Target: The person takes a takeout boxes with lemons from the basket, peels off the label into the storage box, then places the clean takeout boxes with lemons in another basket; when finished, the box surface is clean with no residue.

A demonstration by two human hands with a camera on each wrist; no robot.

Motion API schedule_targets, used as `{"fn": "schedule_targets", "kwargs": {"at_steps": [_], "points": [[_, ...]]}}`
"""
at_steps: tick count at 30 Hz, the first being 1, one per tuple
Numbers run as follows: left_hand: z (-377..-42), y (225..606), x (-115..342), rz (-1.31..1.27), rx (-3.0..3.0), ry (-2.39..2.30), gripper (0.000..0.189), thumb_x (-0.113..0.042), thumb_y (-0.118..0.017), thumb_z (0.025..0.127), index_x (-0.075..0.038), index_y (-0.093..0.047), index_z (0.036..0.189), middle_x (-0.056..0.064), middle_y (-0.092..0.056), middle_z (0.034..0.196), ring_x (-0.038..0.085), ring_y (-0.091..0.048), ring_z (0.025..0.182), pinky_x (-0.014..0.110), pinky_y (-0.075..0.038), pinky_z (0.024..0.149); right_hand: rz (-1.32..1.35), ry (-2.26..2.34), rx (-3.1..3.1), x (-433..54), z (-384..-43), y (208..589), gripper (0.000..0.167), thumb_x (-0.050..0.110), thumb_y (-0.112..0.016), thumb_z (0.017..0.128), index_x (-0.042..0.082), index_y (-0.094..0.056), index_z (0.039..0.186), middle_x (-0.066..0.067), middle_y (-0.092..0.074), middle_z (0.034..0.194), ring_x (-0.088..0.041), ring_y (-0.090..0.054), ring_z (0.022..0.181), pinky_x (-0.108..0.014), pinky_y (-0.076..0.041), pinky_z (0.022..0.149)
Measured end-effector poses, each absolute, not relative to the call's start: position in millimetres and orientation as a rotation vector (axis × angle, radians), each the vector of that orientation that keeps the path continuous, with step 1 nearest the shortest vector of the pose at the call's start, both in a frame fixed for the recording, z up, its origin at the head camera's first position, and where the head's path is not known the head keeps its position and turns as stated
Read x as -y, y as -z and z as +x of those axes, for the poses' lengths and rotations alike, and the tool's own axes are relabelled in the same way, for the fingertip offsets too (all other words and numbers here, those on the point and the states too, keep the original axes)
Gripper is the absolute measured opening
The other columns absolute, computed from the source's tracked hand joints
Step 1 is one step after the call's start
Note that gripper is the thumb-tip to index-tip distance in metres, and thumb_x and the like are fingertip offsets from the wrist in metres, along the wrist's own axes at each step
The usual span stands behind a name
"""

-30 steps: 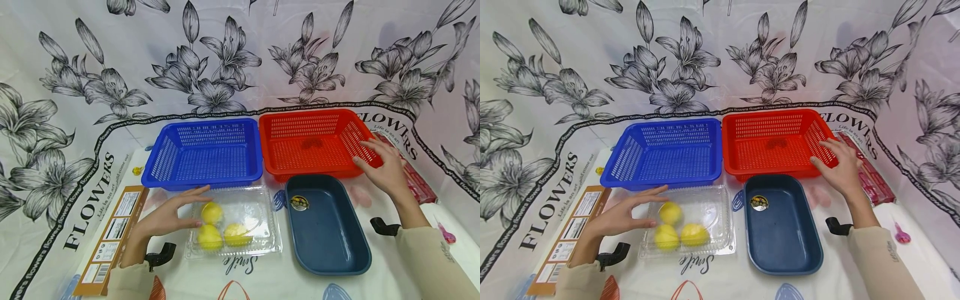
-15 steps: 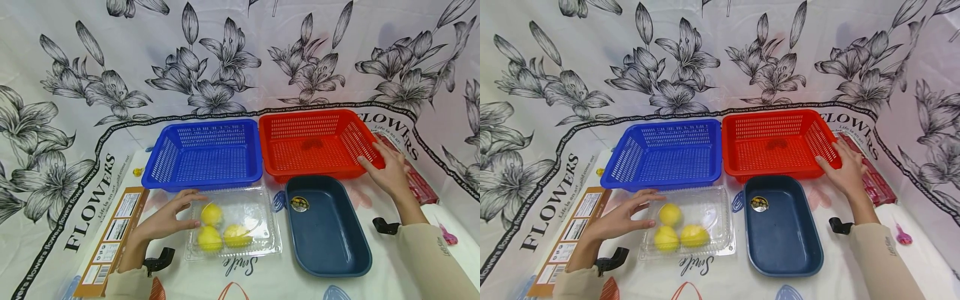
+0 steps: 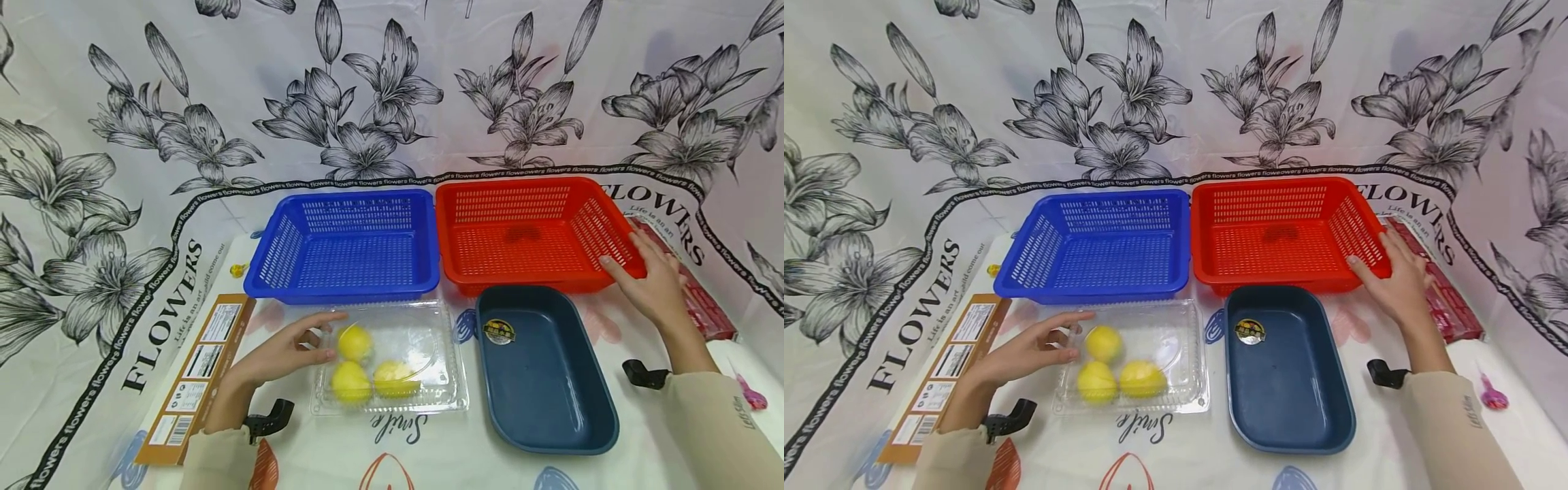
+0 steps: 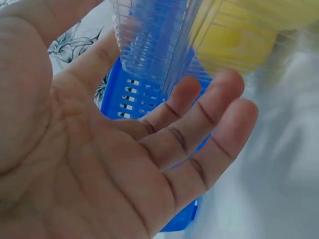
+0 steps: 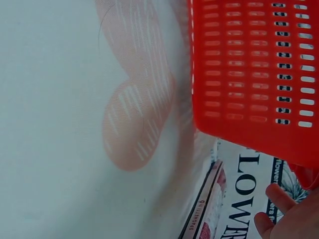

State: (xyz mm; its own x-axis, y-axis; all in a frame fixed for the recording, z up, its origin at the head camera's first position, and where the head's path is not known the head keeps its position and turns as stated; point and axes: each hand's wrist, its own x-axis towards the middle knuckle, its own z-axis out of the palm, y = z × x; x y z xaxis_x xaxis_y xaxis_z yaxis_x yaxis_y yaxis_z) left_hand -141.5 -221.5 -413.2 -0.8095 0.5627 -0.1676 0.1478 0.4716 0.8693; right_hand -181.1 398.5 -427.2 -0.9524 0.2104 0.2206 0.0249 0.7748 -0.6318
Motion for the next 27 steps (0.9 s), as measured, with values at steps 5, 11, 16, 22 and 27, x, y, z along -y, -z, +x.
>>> {"fn": "schedule_targets", "kwargs": {"at_steps": [5, 11, 16, 22, 27], "points": [[-145.1, 412.0, 219.8, 0.526, -2.204, -1.346, 0.063, -0.021, -0.069, 0.098, -0.023, -0.042, 0.155, 0.023, -0.045, 0.138, 0.020, -0.067, 0.085, 0.034, -0.059, 0.074, -0.184, -0.961, 2.697, -399.9, -181.6, 427.6, 0.080, 0.048, -0.054, 0.100, 0.014, -0.021, 0.163, -0.009, -0.013, 0.172, -0.066, -0.012, 0.145, -0.085, -0.006, 0.103], [-148.0, 408.8, 217.0, 0.485, -2.221, -1.337, 0.064, -0.025, -0.071, 0.096, -0.027, -0.044, 0.154, 0.024, -0.042, 0.146, 0.025, -0.069, 0.070, 0.039, -0.060, 0.068, -0.180, -1.002, 2.682, -400.8, -182.3, 428.6, 0.079, 0.047, -0.053, 0.100, 0.013, -0.020, 0.163, -0.013, -0.015, 0.172, -0.060, -0.007, 0.152, -0.084, 0.005, 0.111], [-150.2, 405.9, 215.1, 0.478, -2.229, -1.327, 0.065, -0.027, -0.072, 0.096, -0.028, -0.045, 0.154, 0.022, -0.042, 0.148, 0.037, -0.066, 0.063, 0.039, -0.060, 0.065, -0.173, -1.030, 2.671, -401.2, -181.8, 427.2, 0.079, 0.046, -0.054, 0.100, 0.012, -0.020, 0.163, -0.013, -0.014, 0.172, -0.054, -0.009, 0.154, -0.083, -0.004, 0.114], [-151.3, 406.9, 216.3, 0.517, -2.221, -1.350, 0.065, -0.024, -0.072, 0.096, -0.025, -0.045, 0.154, 0.023, -0.043, 0.147, 0.043, -0.065, 0.062, 0.039, -0.060, 0.062, -0.166, -1.048, 2.666, -399.8, -180.4, 426.1, 0.080, 0.046, -0.055, 0.100, 0.012, -0.020, 0.163, -0.014, -0.015, 0.172, -0.054, -0.010, 0.154, -0.081, -0.010, 0.114], [-150.4, 408.2, 216.5, 0.552, -2.190, -1.390, 0.064, -0.018, -0.071, 0.096, -0.022, -0.045, 0.154, 0.025, -0.042, 0.145, 0.022, -0.065, 0.057, 0.039, -0.061, 0.061, -0.163, -1.066, 2.645, -399.7, -179.4, 425.8, 0.079, 0.045, -0.055, 0.099, 0.011, -0.022, 0.163, -0.015, -0.016, 0.171, -0.052, -0.012, 0.154, -0.081, -0.011, 0.114]]}}
